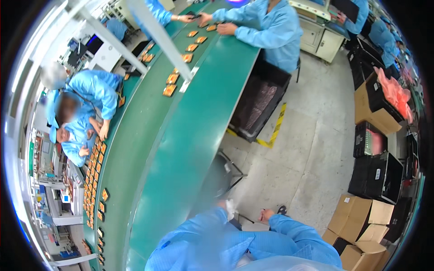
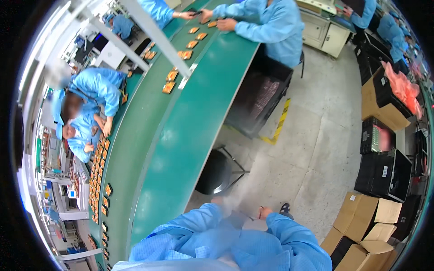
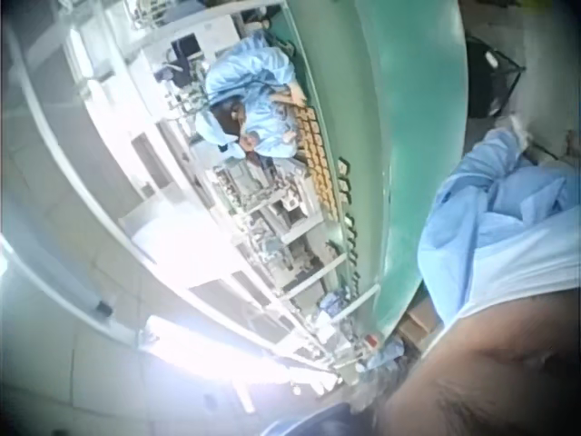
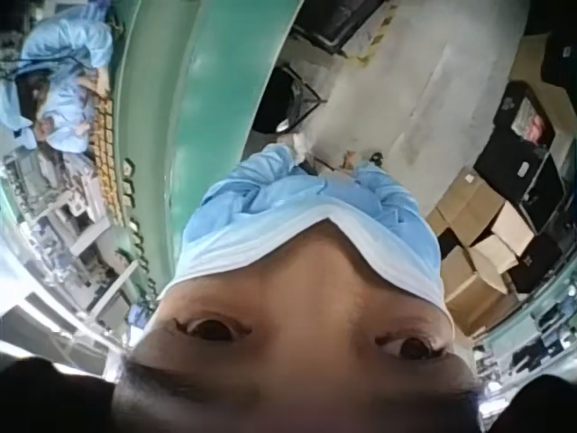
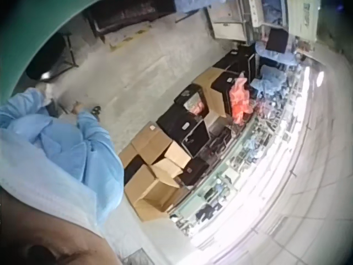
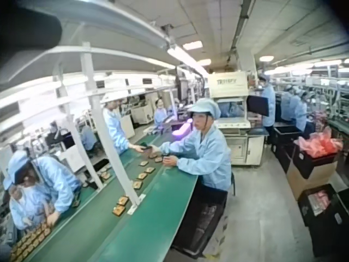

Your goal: Assembling electronic components into cases and preparing for cleanroom tasks by putting on protective gloves.

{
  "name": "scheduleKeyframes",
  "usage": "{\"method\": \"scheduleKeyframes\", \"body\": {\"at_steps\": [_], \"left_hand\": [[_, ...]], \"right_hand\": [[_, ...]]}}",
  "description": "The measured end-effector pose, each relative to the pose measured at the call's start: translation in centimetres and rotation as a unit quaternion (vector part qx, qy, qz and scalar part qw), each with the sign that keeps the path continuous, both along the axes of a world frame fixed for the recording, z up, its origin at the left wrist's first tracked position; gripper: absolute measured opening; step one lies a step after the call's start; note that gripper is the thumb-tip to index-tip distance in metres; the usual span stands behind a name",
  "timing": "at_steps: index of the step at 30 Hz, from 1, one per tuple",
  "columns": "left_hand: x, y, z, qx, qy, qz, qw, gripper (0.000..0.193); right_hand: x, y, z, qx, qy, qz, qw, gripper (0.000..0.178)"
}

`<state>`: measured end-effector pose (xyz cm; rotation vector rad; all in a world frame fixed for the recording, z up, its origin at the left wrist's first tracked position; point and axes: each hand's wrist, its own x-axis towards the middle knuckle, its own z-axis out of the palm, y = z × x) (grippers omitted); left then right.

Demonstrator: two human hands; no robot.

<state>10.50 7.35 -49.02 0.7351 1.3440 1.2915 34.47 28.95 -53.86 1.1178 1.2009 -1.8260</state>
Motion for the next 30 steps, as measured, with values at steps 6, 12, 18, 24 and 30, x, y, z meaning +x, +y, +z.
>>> {"method": "scheduleKeyframes", "body": {"at_steps": [6,12,18,24,30], "left_hand": [[7.7,21.7,1.1,0.061,-0.344,-0.095,0.932,0.029],[11.0,46.1,14.8,-0.384,0.083,0.279,0.876,0.046],[8.7,64.1,19.1,-0.299,-0.129,0.28,0.903,0.057],[1.7,80.2,18.4,-0.311,-0.104,0.193,0.925,0.058],[-5.3,102.2,20.6,-0.281,-0.046,0.18,0.942,0.057]], "right_hand": [[2.8,19.9,10.7,0.057,0.066,-0.139,0.986,0.034],[4.0,41.6,15.6,0.225,0.092,-0.136,0.96,0.027],[0.2,58.4,22.4,0.298,0.083,-0.337,0.889,0.022],[-6.8,70.3,24.4,0.298,0.184,-0.298,0.888,0.025],[-12.4,85.4,26.8,0.389,0.101,-0.257,0.879,0.02]]}}
